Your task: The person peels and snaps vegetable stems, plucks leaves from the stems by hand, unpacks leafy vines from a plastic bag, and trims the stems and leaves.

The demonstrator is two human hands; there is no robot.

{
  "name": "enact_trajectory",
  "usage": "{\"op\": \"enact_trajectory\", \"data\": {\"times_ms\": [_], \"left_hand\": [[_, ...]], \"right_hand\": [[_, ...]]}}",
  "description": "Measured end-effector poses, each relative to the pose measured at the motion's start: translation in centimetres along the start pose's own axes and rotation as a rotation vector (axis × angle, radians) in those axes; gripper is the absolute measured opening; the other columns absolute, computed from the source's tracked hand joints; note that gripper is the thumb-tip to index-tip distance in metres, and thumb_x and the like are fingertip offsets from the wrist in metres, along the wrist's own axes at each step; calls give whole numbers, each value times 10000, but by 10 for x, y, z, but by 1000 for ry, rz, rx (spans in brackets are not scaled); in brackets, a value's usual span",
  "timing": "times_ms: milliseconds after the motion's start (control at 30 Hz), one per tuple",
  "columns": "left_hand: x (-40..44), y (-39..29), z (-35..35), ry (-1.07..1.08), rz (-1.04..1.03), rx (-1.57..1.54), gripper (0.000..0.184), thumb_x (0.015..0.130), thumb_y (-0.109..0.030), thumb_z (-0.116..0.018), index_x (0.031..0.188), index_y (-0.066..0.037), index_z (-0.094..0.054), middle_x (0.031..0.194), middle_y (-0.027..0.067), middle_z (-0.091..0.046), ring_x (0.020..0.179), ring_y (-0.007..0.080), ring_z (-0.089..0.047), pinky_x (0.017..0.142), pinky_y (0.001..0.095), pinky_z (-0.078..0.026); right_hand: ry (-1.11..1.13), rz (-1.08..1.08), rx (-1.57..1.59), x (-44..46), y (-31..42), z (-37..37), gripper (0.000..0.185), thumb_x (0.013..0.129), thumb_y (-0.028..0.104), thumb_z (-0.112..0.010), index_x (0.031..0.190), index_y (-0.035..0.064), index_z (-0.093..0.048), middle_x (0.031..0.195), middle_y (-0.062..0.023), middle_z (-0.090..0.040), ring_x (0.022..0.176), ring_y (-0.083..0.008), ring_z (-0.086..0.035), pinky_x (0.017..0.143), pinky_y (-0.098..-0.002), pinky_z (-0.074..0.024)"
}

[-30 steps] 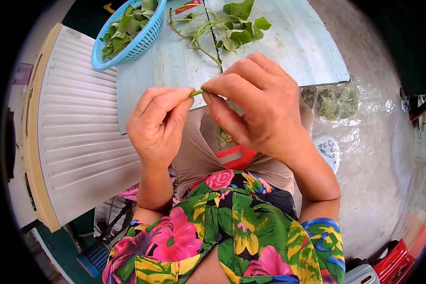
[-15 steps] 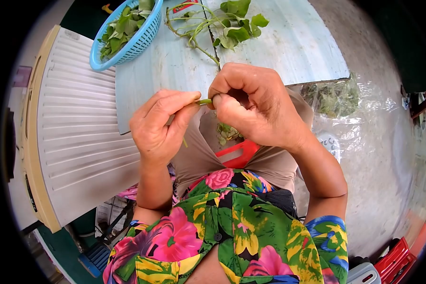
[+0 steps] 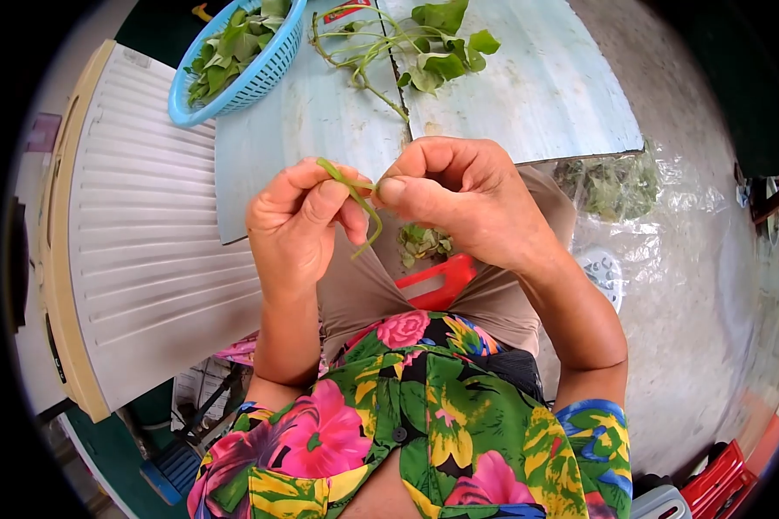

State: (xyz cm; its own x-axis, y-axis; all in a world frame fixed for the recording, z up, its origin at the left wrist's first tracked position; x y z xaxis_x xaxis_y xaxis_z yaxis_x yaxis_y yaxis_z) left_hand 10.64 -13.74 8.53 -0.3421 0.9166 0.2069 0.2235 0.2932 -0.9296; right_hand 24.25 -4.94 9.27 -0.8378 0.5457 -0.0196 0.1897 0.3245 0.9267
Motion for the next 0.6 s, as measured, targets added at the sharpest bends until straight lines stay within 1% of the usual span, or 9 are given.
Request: {"op": "enact_trajectory", "data": {"times_ms": [33,100,133,200,233,400,467,500,600], "left_hand": [[1,-1,1,-5,-2,3,97,805,-12,-550,874,54,-559,789,100,-597,558,101,-552,469,196,-451],[2,-2,4,-23,98,-153,116,822,-47,-534,886,46,-562,795,124,-599,548,101,-548,439,202,-443],[3,-4,6,-28,98,-150,116,822,-47,-534,886,46,-562,795,124,-599,548,101,-548,439,202,-443],[6,-5,13,-61,135,-269,137,833,-75,-524,896,38,-567,808,143,-600,544,110,-550,423,205,-439],[7,-5,17,-81,121,-270,150,838,-96,-521,899,31,-571,809,149,-601,529,114,-544,412,207,-428],[17,-6,46,-206,35,-287,146,840,-106,-522,908,13,-571,803,135,-604,515,107,-518,415,213,-407],[21,-8,66,-360,-41,-281,134,842,-107,-520,904,0,-573,807,121,-606,529,104,-514,438,213,-404],[22,-8,78,-410,-52,-299,117,842,-104,-519,892,-13,-574,805,107,-604,541,104,-510,461,210,-406],[25,-8,111,-563,-99,-282,118,835,-114,-533,903,-22,-562,808,88,-586,581,99,-498,473,202,-409]], "right_hand": [[-33,-5,-10,0,-2,2,109,786,109,-576,720,23,-564,699,6,-568,614,-34,-437,544,-183,-357],[-41,-14,-15,-2,-1,1,111,783,109,-580,714,25,-562,696,7,-563,610,-34,-436,546,-181,-357],[-55,-23,-22,-3,-1,1,113,780,110,-584,707,26,-559,693,9,-559,606,-35,-435,547,-179,-357],[-57,-5,-19,-4,-4,4,113,776,109,-587,705,27,-558,690,9,-557,603,-34,-435,546,-179,-356],[-62,15,-19,-5,-4,6,113,772,109,-589,702,27,-556,688,10,-554,600,-34,-434,544,-179,-356],[-107,68,-26,-14,-5,16,115,756,110,-591,685,32,-546,673,8,-538,582,-38,-423,520,-185,-342],[-84,154,-64,-19,-4,23,117,756,96,-572,671,27,-532,664,-1,-518,554,-46,-402,505,-188,-328],[-78,152,-61,-22,-4,26,117,756,96,-572,671,27,-532,664,-1,-518,554,-46,-402,505,-188,-328],[-107,231,-58,-31,-2,36,140,748,117,-570,669,13,-518,657,-33,-506,547,-58,-395,490,-190,-315]]}}
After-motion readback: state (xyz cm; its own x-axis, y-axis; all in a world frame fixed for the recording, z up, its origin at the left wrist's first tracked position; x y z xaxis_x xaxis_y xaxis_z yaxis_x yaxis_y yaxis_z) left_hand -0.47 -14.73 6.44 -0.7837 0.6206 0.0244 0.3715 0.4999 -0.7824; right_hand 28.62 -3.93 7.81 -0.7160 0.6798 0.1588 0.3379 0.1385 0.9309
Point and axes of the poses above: each hand's wrist, its own x-axis towards the middle knuckle, its own z-axis out of the back of the hand, y = z × x, the point moved 2 cm from there along x, towards the middle knuckle
